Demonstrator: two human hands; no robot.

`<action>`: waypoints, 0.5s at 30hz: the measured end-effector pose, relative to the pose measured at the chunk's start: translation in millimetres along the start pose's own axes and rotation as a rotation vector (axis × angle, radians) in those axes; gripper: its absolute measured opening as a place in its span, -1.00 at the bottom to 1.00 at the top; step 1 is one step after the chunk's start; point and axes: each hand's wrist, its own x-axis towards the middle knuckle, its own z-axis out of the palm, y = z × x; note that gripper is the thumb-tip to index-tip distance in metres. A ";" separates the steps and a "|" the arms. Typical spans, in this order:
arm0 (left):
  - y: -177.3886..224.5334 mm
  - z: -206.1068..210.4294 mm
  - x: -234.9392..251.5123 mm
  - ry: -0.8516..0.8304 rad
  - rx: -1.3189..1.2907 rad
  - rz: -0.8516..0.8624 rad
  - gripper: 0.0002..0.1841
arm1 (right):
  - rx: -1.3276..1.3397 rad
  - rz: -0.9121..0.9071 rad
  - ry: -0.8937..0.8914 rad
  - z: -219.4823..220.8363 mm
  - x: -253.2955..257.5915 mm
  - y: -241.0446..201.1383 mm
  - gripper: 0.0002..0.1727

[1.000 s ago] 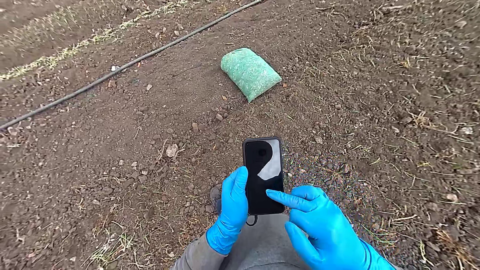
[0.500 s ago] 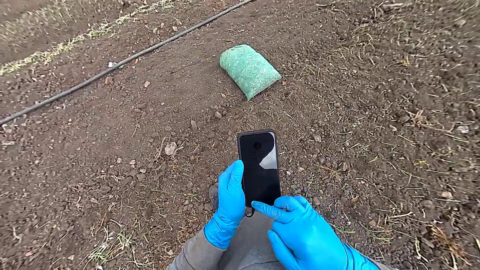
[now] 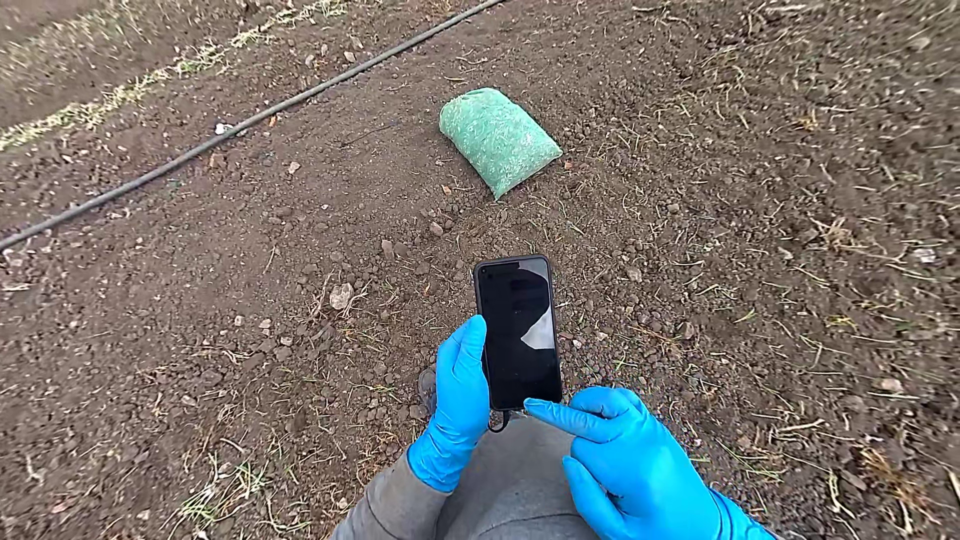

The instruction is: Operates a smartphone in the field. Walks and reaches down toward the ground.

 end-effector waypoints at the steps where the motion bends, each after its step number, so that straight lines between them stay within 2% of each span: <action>1: 0.2 0.8 -0.2 -0.002 0.005 0.003 -0.50 | -0.011 -0.007 -0.019 1.1 1.5 -2.0 -0.58; 6: 0.3 2.9 -1.4 -0.038 0.032 0.018 -0.50 | -0.073 -0.001 -0.093 12.7 5.8 -10.2 -0.58; 15: -0.2 -6.8 -4.3 -0.013 -0.001 -0.016 -0.50 | 0.002 0.054 0.012 3.5 -7.9 -3.6 -0.57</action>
